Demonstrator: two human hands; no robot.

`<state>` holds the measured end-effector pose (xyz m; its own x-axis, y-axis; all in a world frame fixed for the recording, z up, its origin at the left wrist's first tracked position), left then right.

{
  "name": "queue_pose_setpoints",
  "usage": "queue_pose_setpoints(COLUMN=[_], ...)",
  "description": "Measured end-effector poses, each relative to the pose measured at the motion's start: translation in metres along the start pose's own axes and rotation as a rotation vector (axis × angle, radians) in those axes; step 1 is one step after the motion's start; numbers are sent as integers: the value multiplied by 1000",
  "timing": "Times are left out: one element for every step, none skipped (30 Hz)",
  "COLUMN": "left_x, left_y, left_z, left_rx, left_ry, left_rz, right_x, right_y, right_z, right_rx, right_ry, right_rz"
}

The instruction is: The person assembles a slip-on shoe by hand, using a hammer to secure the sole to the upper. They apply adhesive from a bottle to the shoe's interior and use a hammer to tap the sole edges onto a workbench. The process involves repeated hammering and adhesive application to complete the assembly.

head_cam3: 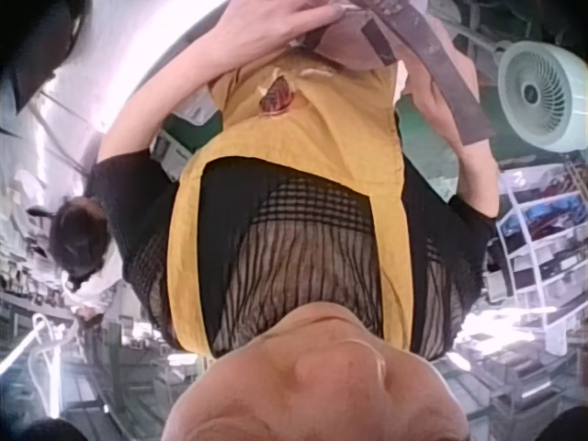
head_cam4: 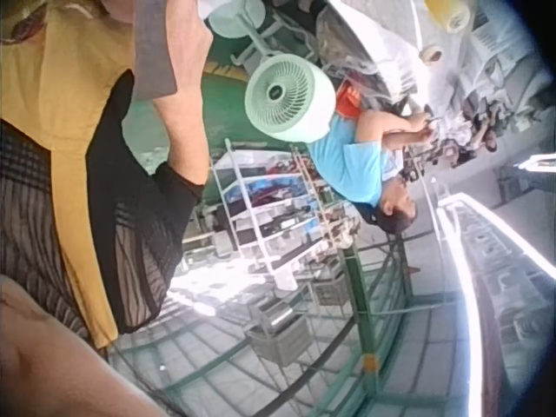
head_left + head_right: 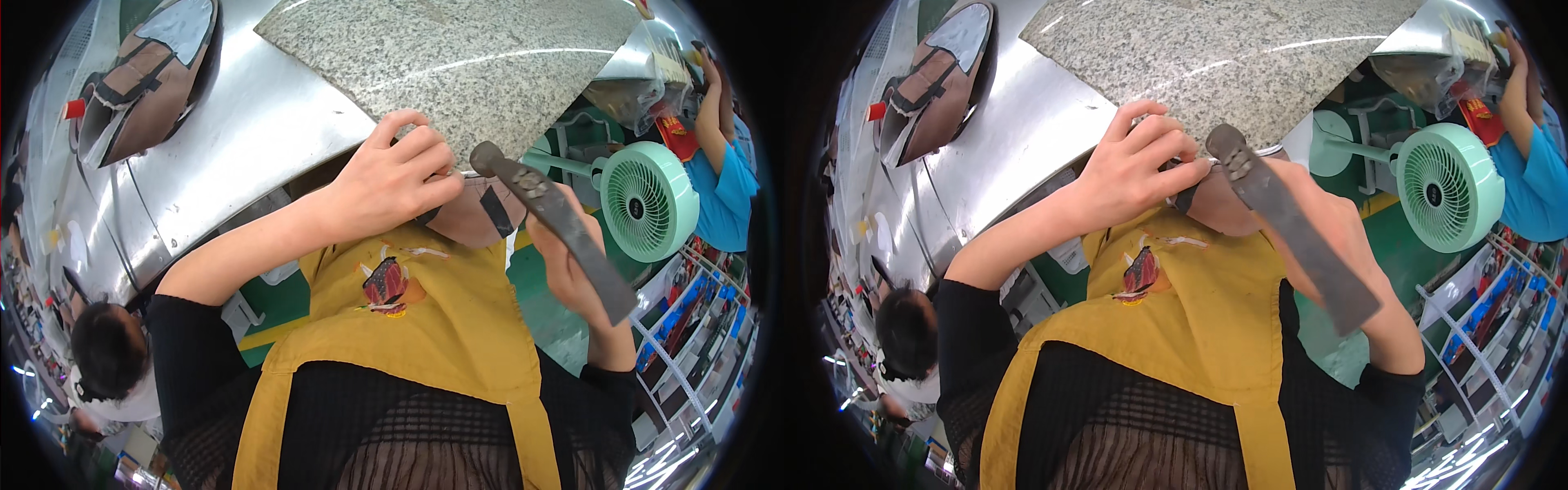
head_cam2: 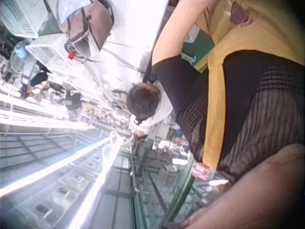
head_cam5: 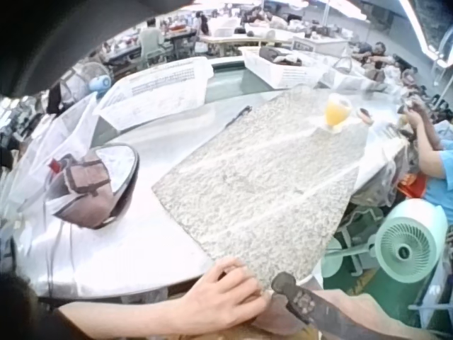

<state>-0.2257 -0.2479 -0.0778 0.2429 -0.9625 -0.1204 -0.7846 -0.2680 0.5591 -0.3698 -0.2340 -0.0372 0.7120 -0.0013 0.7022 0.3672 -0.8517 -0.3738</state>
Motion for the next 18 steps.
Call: queue_pose_setpoints(left_x=[1,4,7,11,15,17,17,17,17,16,16,16,15,14,13,12,10,11], left_y=[-4,-5,-5,-3,-3,-3,1,4,7,8,12,16,20,23,24,27,25,24], left_z=[1,3,4,5,4,4,2,2,2,4,5,7,9,14,20,23,24,23], left_rx=[11,13,15,26,45,63,93,103,112,121,85,49,13,20,26,32,76,79], left_ry=[-31,-58,-86,-128,-171,-214,-251,-329,-408,-487,-475,-462,-449,-359,-269,-178,-176,-227], left_rz=[-56,-102,-147,-186,-233,-280,-286,-323,-359,-394,-407,-420,-432,-397,-362,-327,-323,-334], right_x=[1,0,-5,-6,-10,-11,-9,-7,-15,-18,-21,-25,-27,-28,-32,-32,-36,-37], right_y=[3,4,3,3,4,4,0,-3,-5,-7,-9,-11,-12,-14,-14,-12,-10,-10], right_z=[8,11,14,9,7,5,1,-4,-6,-8,-12,-14,-19,-22,-23,-22,-19,-16], right_rx=[27,42,50,42,44,45,21,-5,12,1,-12,-23,-49,-79,-98,-111,-123,-134], right_ry=[-51,-110,-150,-69,19,107,106,104,164,184,203,224,203,182,207,178,150,123], right_rz=[17,35,61,56,50,43,48,47,84,110,133,156,154,156,187,159,140,120])
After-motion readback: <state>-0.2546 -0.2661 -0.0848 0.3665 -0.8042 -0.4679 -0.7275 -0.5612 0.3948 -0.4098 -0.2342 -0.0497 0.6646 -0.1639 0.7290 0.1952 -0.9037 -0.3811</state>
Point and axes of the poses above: each hand's wrist, its own y-axis towards the middle knuckle, its own z-axis out of the palm, x = y × z, the point moved 7 cm from there along y, towards the middle knuckle, and after that the axes turned 14 degrees about z, right-handed, at the moved point
